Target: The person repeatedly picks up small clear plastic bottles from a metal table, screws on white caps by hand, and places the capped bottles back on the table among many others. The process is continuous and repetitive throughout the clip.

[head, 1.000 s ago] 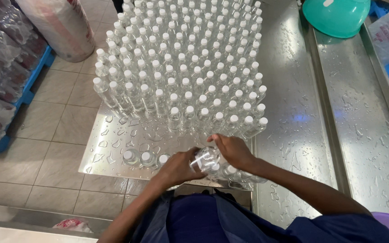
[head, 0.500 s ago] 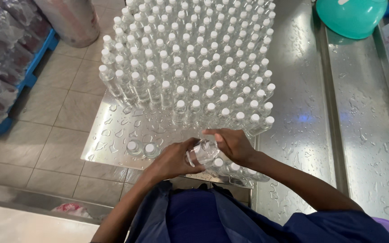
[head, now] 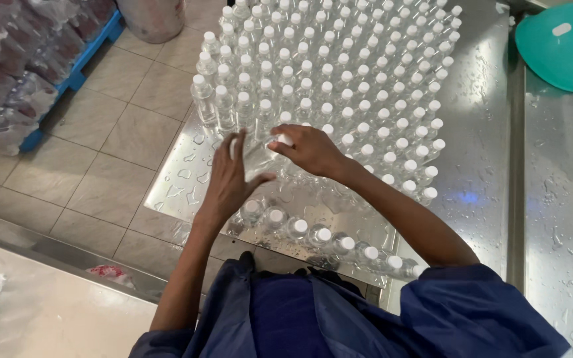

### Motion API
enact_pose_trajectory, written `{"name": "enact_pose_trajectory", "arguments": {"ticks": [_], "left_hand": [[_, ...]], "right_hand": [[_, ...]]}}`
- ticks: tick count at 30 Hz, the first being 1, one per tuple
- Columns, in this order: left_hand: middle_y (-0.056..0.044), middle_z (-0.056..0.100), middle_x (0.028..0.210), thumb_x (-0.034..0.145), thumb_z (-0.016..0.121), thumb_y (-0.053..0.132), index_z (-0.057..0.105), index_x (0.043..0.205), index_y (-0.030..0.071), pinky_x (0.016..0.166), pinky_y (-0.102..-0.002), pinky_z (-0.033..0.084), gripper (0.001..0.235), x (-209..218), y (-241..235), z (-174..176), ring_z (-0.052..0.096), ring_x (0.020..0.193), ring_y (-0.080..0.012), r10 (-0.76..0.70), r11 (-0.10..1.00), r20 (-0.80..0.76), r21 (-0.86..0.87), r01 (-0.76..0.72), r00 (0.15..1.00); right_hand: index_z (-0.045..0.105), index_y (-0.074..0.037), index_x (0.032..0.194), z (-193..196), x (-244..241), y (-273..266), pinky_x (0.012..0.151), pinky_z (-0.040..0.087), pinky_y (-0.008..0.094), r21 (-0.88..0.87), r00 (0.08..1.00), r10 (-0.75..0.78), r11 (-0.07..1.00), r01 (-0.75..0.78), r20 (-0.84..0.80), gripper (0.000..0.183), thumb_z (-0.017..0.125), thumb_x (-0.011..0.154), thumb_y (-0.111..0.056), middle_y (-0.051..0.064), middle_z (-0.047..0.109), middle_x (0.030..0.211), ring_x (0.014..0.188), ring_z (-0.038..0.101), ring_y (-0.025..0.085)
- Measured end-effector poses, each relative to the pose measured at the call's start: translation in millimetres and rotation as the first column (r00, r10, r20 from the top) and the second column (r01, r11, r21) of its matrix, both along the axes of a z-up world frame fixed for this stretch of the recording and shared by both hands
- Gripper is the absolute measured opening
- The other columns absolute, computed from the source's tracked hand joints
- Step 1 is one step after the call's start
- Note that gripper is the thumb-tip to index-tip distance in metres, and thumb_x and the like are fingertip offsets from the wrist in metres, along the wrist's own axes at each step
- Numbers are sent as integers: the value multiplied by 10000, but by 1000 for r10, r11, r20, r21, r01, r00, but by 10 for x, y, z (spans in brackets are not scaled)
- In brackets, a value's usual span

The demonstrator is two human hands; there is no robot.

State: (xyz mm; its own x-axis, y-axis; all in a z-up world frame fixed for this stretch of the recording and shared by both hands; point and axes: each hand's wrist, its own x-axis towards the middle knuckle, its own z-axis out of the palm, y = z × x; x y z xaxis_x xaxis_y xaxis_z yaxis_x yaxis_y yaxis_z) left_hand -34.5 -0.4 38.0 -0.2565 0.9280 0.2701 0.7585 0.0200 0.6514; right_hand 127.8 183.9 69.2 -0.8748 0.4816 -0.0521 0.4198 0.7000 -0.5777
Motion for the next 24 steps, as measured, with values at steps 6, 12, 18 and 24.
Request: {"name": "enact_pose_trajectory", "arguments": {"ticks": [6, 12, 18, 24], "left_hand": [[-327, 341, 1609, 1141, 545, 236, 195, 1742, 38, 1147, -706, 491, 724, -313, -729, -408, 442, 1493, -604, 331, 936, 178, -190, -298, 927], [-337, 305, 1700, 837, 778, -74, 216, 1775, 121, 1177, -724, 490, 1111, -194, -1088, -1291, 389, 1537, -608, 357, 898, 423, -402, -181, 832], [-294, 180, 1781, 750, 894, 65, 138, 1777, 93, 1338, -648, 275, 1276, -254, -744, -2325, 157, 1659, -541, 170, 980, 618, -187, -66, 768], [-195, 233, 1816, 809, 860, 198, 242, 1773, 127, 1377, -583, 241, 1147, -324, -653, -2475, 147, 1699, -406, 180, 963, 467, -265, -57, 866]], "right_hand": [[702, -117, 1339, -1795, -434, 516, 854, 605, 556, 442, 947, -34, 890, -117, 319, 417, 620, 1074, -429, 135, 739, 1074, 1089, 733, 370], [771, -33, 1255, -1667, -340, 484, 806, 580, 455, 720, 931, -145, 677, -153, 334, 341, 728, 1046, -299, 208, 720, 1090, 1105, 668, 357], [588, -47, 1499, -714, -745, -810, 896, 577, 645, -55, 843, 437, 895, -443, 314, 698, 464, 1108, -612, 300, 675, 1207, 1160, 655, 482], [644, 35, 1297, -1595, -941, -953, 655, 592, 542, 324, 834, 514, 768, -552, 201, 369, 549, 1117, -274, 246, 722, 1017, 889, 737, 412]]}}
